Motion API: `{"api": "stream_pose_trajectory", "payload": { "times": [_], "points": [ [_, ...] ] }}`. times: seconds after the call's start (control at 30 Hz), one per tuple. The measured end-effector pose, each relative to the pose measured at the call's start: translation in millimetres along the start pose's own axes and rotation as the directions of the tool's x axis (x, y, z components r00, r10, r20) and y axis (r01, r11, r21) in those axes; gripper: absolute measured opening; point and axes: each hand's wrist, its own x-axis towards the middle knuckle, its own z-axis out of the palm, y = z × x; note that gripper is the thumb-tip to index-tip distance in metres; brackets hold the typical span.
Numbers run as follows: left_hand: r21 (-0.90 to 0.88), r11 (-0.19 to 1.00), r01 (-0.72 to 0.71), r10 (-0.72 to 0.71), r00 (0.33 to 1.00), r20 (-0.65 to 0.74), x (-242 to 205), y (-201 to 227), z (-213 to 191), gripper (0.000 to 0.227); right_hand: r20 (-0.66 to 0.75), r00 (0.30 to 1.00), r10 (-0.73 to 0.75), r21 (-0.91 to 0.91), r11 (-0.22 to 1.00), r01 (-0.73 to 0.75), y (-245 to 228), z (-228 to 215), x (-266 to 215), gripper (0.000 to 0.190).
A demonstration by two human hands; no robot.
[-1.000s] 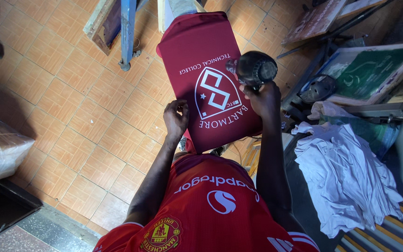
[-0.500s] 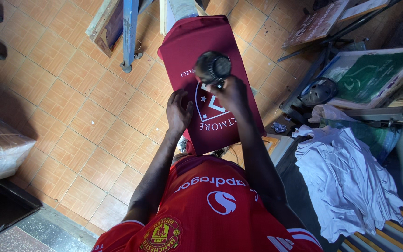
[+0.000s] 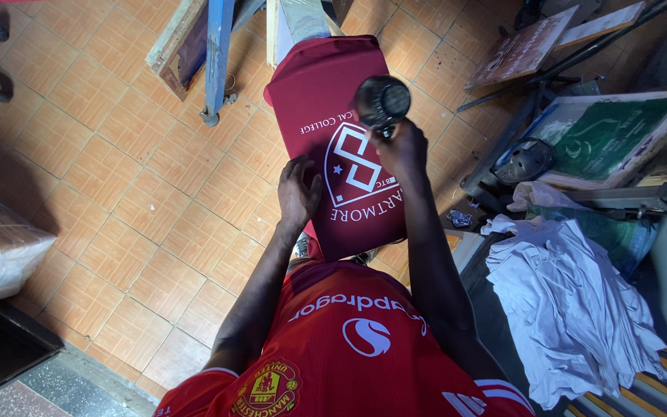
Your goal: The person uses a heat gun to apply heat to a white logo on a maroon t-shirt laid on a workbench. They repeatedly move the heat gun over the logo area while holding the fabric steady with the other hand.
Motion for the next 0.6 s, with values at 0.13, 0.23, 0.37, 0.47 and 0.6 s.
{"api": "stream_pose_trajectory", "payload": {
  "times": [0.13, 0.23, 0.37, 0.47, 0.6],
  "points": [
    [0.038, 0.999, 0.038, -0.036, 0.999, -0.029, -1, -21, 13, 0.026, -0.069, 0.994, 0.085, -0.007, 0.996, -0.086, 18, -15, 7, 0.019],
    [0.056, 0.998, 0.041, -0.038, 0.997, -0.067, -1, -23, 17, 0.021, -0.113, 0.987, 0.114, 0.018, 0.993, -0.113, 17, -22, 2, 0.019],
    [0.045, 0.999, 0.025, -0.022, 0.997, -0.068, 0, -16, 14, 0.017, -0.028, 0.994, 0.109, 0.033, 0.994, -0.108, 4, -13, -6, 0.02],
    [0.039, 0.999, 0.018, -0.015, 0.997, -0.07, 2, -10, 13, 0.016, 0.054, 0.996, 0.066, 0.034, 0.997, -0.068, -14, -7, -17, 0.018],
    [0.038, 0.999, 0.003, 0.0, 0.996, -0.089, 2, -7, 13, 0.015, 0.169, 0.986, -0.01, 0.057, 0.998, 0.0, -20, 9, -18, 0.019]
  ]
}}
